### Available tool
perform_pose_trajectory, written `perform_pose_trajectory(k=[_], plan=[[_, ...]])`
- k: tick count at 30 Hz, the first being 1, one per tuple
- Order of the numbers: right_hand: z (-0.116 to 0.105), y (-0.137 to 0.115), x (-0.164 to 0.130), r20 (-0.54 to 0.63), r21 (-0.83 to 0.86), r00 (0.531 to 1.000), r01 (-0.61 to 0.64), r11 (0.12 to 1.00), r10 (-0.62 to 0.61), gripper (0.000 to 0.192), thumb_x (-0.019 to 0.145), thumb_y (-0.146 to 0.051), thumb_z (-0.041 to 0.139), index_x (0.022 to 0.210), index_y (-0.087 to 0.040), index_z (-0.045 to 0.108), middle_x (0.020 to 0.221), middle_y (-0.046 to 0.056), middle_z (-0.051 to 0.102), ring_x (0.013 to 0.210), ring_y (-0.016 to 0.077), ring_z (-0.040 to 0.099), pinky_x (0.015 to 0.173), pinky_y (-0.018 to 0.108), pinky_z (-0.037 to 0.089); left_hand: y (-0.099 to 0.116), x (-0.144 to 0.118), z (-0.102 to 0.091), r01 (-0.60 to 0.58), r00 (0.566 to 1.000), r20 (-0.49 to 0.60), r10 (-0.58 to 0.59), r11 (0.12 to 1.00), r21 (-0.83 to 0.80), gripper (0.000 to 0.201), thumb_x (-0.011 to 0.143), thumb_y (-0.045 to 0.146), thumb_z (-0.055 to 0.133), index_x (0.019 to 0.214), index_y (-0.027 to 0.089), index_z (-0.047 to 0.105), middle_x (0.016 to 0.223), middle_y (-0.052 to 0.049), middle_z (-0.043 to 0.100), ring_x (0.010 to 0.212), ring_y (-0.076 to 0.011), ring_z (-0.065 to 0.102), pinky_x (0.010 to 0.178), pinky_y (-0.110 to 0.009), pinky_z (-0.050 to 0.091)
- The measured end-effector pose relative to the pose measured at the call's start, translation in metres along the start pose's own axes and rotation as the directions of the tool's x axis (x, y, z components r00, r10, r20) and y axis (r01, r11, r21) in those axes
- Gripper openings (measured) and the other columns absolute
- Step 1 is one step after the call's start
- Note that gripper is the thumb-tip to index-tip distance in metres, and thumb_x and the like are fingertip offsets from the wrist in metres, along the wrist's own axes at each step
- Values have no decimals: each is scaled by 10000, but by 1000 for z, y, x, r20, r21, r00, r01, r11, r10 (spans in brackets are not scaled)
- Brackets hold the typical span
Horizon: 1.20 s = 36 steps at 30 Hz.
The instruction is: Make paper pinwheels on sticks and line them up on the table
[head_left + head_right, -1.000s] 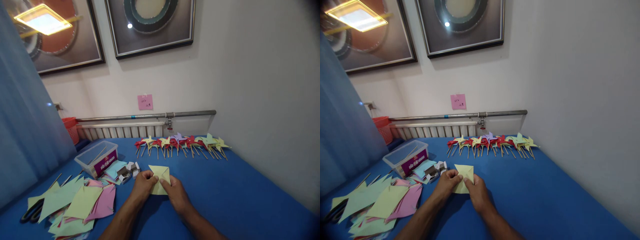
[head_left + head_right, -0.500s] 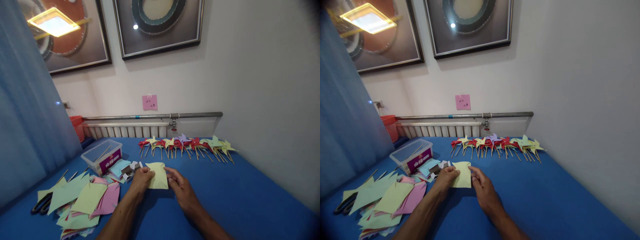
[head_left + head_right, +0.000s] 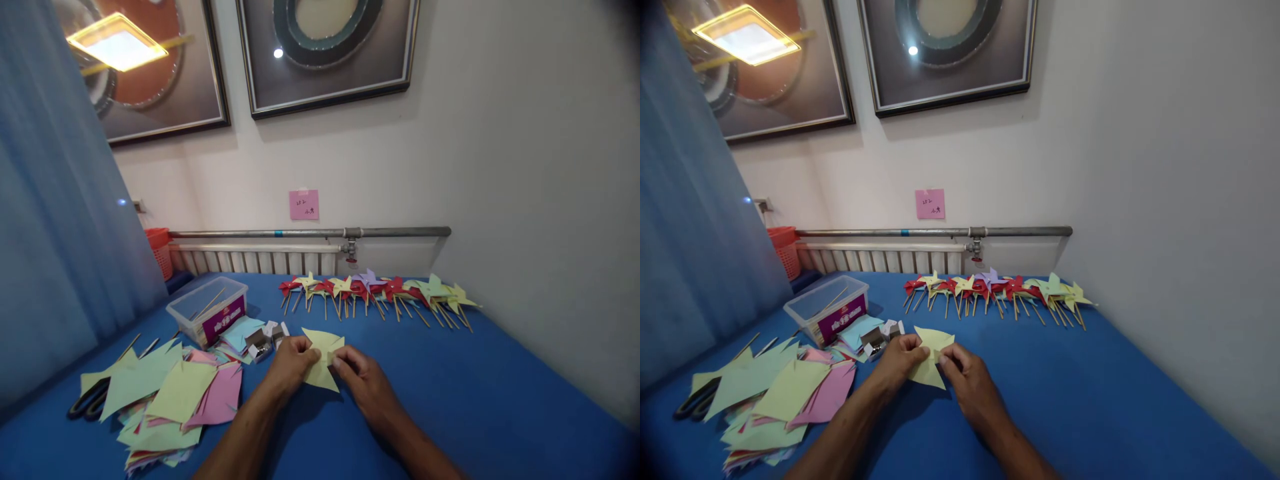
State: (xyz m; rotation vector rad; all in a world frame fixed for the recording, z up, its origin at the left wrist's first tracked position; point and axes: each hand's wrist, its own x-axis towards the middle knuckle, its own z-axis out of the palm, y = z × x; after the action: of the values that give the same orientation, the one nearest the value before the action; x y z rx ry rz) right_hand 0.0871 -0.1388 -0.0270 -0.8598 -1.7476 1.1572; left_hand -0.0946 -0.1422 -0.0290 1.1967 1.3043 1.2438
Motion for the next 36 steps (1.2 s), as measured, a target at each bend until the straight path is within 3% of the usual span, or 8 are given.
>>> perform_pose_trajectory(k=[6,14,21,29,36], plan=[[4,9,1,-24,40,999,-33,999,34,330,888,-514,620,819,-198,686,707,-7,620,684,171,535,646,281,409,0,-4,9,-6,1000,3,6,999,52,251,707,314,717,603,224,506,493,73,456,460,-89,340,488,-241,250],[7,6,3,11,172,995,-95,981,95,346,818,-550,702,783,-211,639,649,-33,594,611,150,505,604,267,395,-2,-2,5,-14,1000,28,14,1000,18,261,697,346,717,607,220,507,517,60,482,473,-94,357,504,-248,259],[9,6,-1,-65,66,997,-25,997,30,432,896,-620,605,739,-217,597,656,-28,560,630,152,489,587,262,392,-3,-3,10,15,1000,26,-16,1000,10,315,680,421,745,631,213,514,529,59,495,481,-90,373,512,-247,260],[15,14,1,-131,185,984,-97,978,122,412,818,-596,694,1034,-262,588,665,-39,629,565,181,563,547,281,424,-6,-5,14,44,998,44,-42,998,-49,343,645,449,760,655,203,521,540,56,487,488,-87,366,522,-251,254],[12,11,1,-130,93,990,-52,994,64,365,886,-588,625,787,-257,507,608,-58,503,555,145,449,529,258,353,-5,-5,15,73,997,17,-72,995,-71,345,639,438,775,629,214,513,534,55,494,496,-95,377,525,-248,275]])
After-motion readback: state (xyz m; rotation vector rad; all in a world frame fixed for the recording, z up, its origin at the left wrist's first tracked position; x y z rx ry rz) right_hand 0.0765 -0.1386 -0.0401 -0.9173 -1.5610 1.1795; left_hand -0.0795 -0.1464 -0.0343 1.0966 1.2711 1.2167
